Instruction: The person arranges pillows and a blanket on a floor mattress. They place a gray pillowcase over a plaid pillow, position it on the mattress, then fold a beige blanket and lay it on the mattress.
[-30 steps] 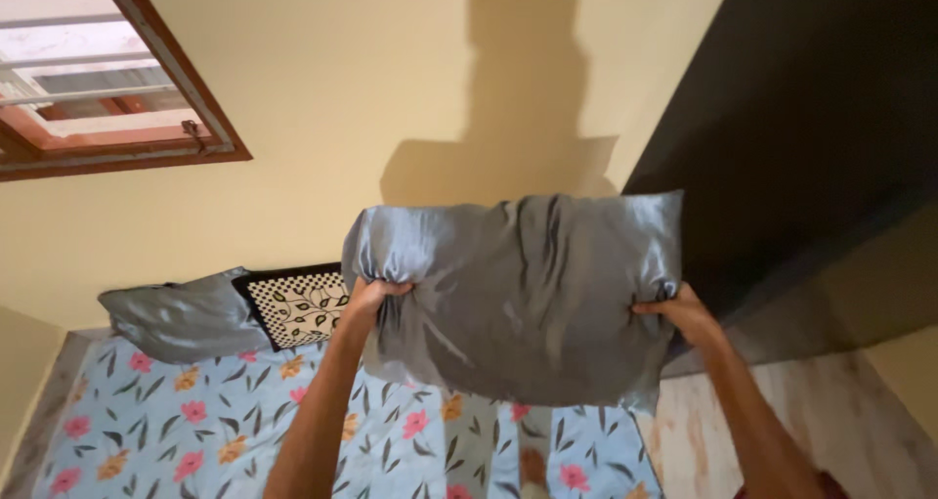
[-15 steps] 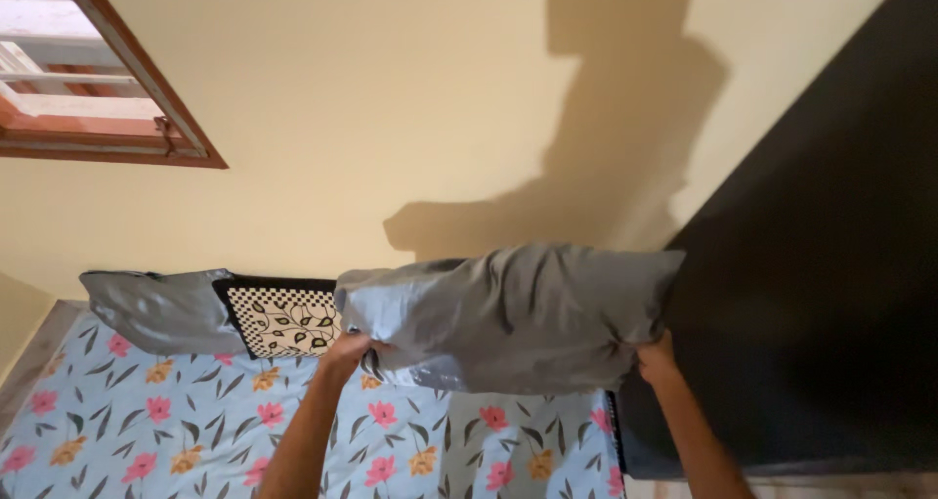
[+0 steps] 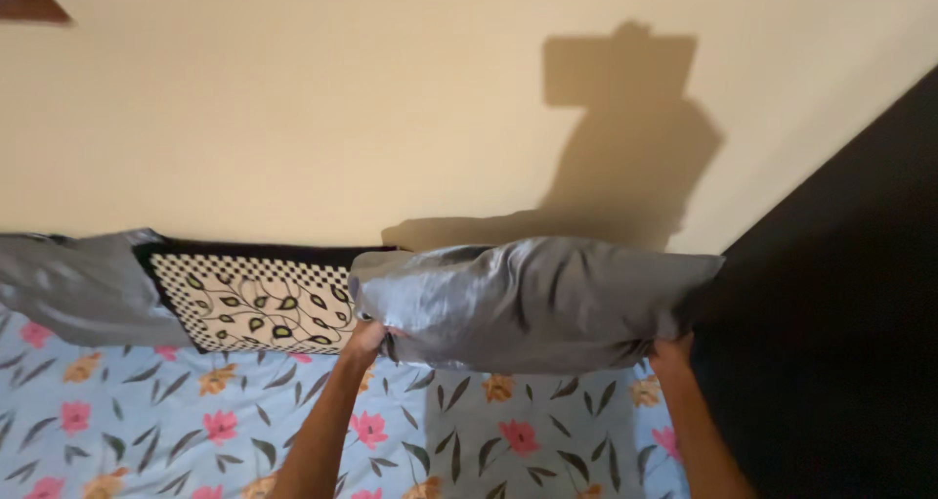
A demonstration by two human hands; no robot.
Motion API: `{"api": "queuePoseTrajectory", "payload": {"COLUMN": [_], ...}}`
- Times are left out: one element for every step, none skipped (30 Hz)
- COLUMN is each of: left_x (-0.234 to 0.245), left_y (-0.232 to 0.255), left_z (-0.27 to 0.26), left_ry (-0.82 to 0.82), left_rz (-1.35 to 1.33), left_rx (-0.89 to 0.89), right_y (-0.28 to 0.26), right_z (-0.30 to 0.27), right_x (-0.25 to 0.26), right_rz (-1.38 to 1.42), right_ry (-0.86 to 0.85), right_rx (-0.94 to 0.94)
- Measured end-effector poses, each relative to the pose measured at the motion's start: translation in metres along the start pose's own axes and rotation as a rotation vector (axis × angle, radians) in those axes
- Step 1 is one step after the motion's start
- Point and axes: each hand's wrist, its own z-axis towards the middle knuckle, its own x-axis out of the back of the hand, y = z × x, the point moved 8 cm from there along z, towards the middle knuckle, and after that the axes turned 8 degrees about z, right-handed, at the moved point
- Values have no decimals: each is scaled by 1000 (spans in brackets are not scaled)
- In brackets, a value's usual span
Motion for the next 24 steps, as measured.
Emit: {"api": "queuePoseTrajectory", "payload": {"left_x": [3, 6, 3, 1, 0, 2, 3, 4, 3, 4, 5, 5, 5, 7, 7, 9, 14, 14, 11, 12, 12, 13, 11, 5], "left_y": [-30, -60, -78, -96, -110, -127, -140, -153, -164, -171, -175, -180, -183, -187, -195, -201, -206, -207, -207, -205, -202, -197, -194, -192], "left_z": [17, 29, 45, 60, 73, 86, 101, 113, 124, 136, 149, 162, 173, 182, 189, 195, 200, 204, 207, 210, 213, 217, 217, 215], "left_ry": [26, 51, 44, 37, 32, 73, 112, 151, 148, 144, 142, 146, 150, 155, 151, 148, 149, 159, 169, 179, 176, 173, 170, 153], "left_rz": [17, 33, 11, -12, -35, -18, -1, 16, 10, 3, -2, -26, -48, -70, -47, -24, 0, -4, -5, -5, 41, 87, 129, 94], "left_rx": [92, 184, 142, 100, 58, 74, 90, 105, 72, 39, 5, -23, -51, -80, -62, -44, -27, -47, -66, -84, -64, -43, -20, -18], "right_y": [24, 47, 67, 87, 107, 124, 138, 153, 166, 177, 190, 202, 215, 227, 236, 244, 253, 260, 268, 266, 263, 261, 260, 258], "right_z": [7, 13, 24, 32, 40, 47, 55, 63, 70, 77, 84, 91, 96, 99, 102, 105, 107, 107, 107, 110, 112, 115, 120, 126], "right_x": [9, 15, 22, 31, 37, 43, 49, 54, 60, 65, 67, 69, 70, 72, 74, 77, 80, 83, 86, 83, 84, 82, 87, 92], "right_rz": [-59, 6, 53, 73, 79, 79, 74, 74, 77, 74, 76, 79, 80, 74, 52, 14, 24, 33, 45, 75, 106, 137, 61, -14], "right_ry": [21, -7, -23, -33, -33, -30, -27, -26, -24, -25, -29, -32, -37, -30, -20, -9, 22, 53, 85, 38, 1, -36, 17, 69], "right_rx": [-21, -31, -34, -32, -30, -27, -22, -22, -18, -9, -10, -11, -14, -16, -12, -2, -36, -70, -107, -77, -45, -14, -28, -42]}}
